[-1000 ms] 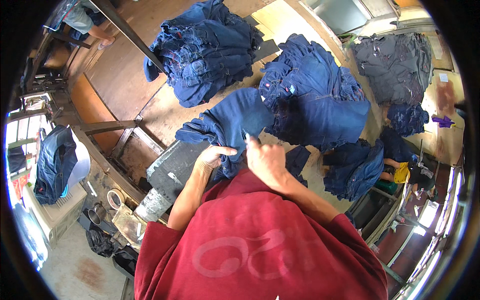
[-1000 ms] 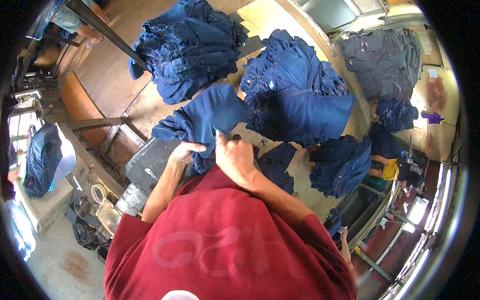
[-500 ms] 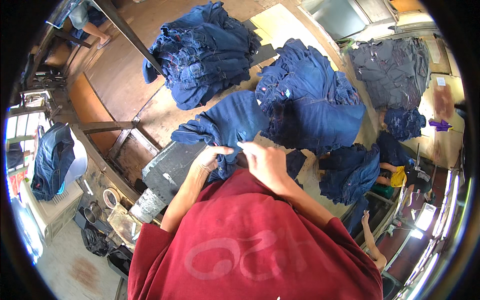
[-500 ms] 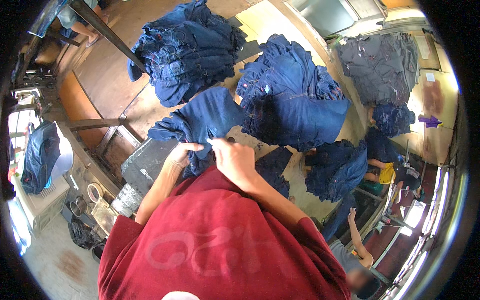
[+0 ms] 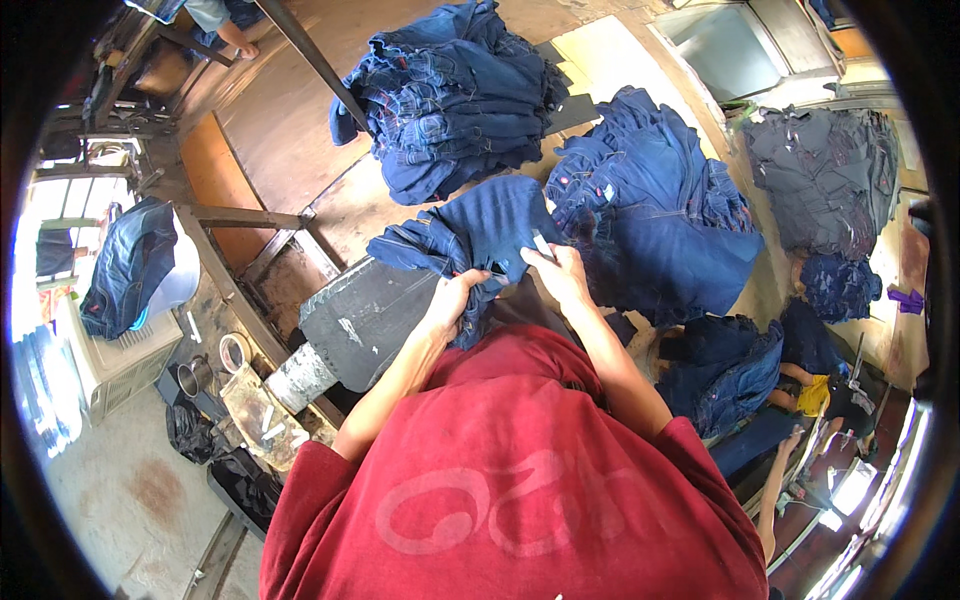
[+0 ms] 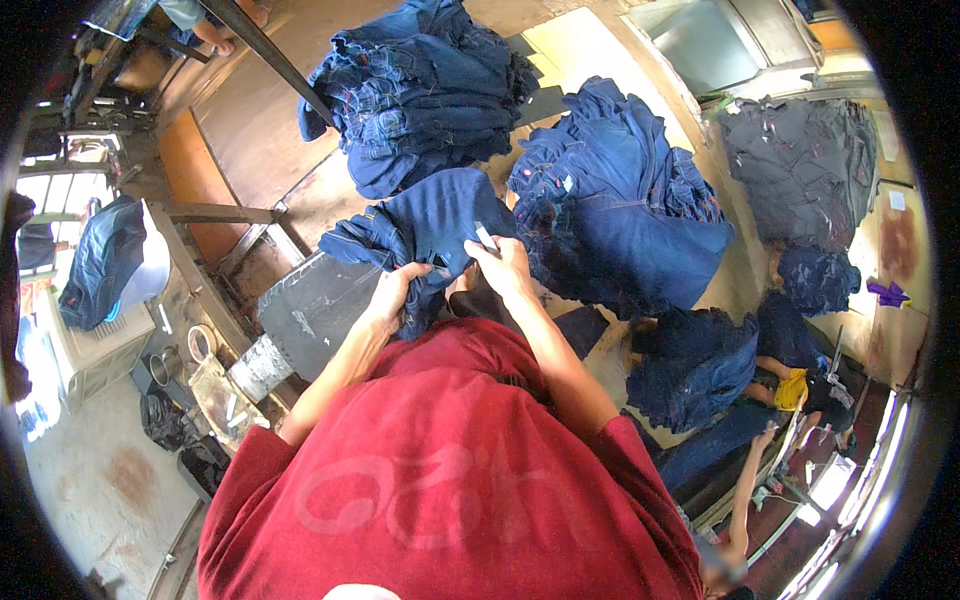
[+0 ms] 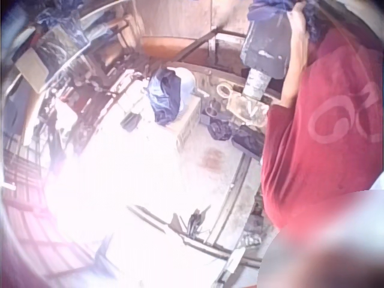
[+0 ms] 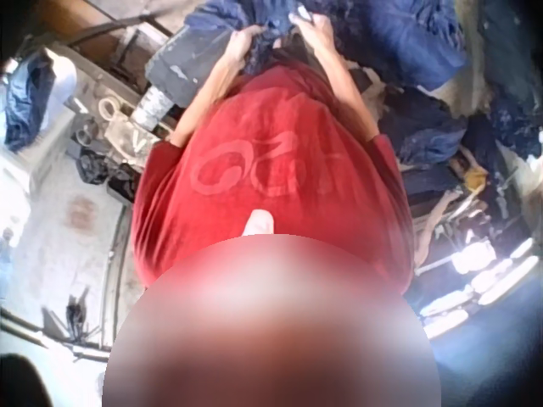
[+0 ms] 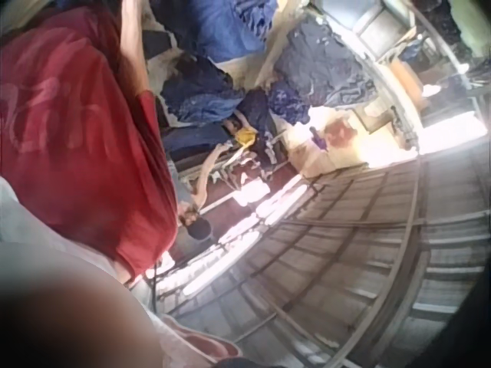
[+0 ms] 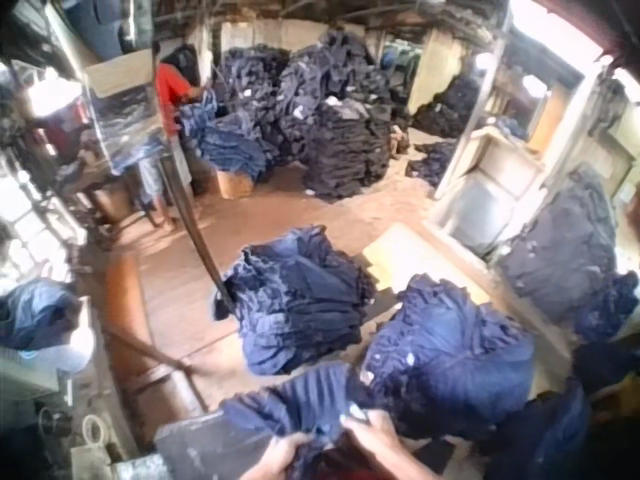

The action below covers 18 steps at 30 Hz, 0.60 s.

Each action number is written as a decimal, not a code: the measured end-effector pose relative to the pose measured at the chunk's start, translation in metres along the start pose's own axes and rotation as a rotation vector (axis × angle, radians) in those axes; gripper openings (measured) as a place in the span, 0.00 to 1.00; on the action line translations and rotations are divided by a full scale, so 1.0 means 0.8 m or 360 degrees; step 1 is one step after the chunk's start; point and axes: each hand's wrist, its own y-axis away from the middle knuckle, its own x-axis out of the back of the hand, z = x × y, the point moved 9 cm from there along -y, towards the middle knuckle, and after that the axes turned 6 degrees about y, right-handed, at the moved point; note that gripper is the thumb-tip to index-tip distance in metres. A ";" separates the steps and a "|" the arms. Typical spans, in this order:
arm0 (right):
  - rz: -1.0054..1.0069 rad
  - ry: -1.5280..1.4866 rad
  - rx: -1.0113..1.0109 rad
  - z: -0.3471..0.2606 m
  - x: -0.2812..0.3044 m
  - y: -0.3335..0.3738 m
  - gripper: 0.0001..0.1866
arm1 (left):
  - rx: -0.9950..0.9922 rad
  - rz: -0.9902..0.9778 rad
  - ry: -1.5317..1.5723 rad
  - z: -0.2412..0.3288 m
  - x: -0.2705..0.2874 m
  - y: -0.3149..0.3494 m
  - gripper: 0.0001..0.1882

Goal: The person uses a small metal tool to pick and remove loose threads and fabric snags from the surface of denim jeans. They repeatedly pick up jeans from a pile, work on a section, and place them back down.

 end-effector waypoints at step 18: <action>0.0146 0.0273 0.0453 -0.033 0.013 0.020 0.19 | -0.0210 -0.0044 -0.0283 0.010 -0.026 -0.005 0.08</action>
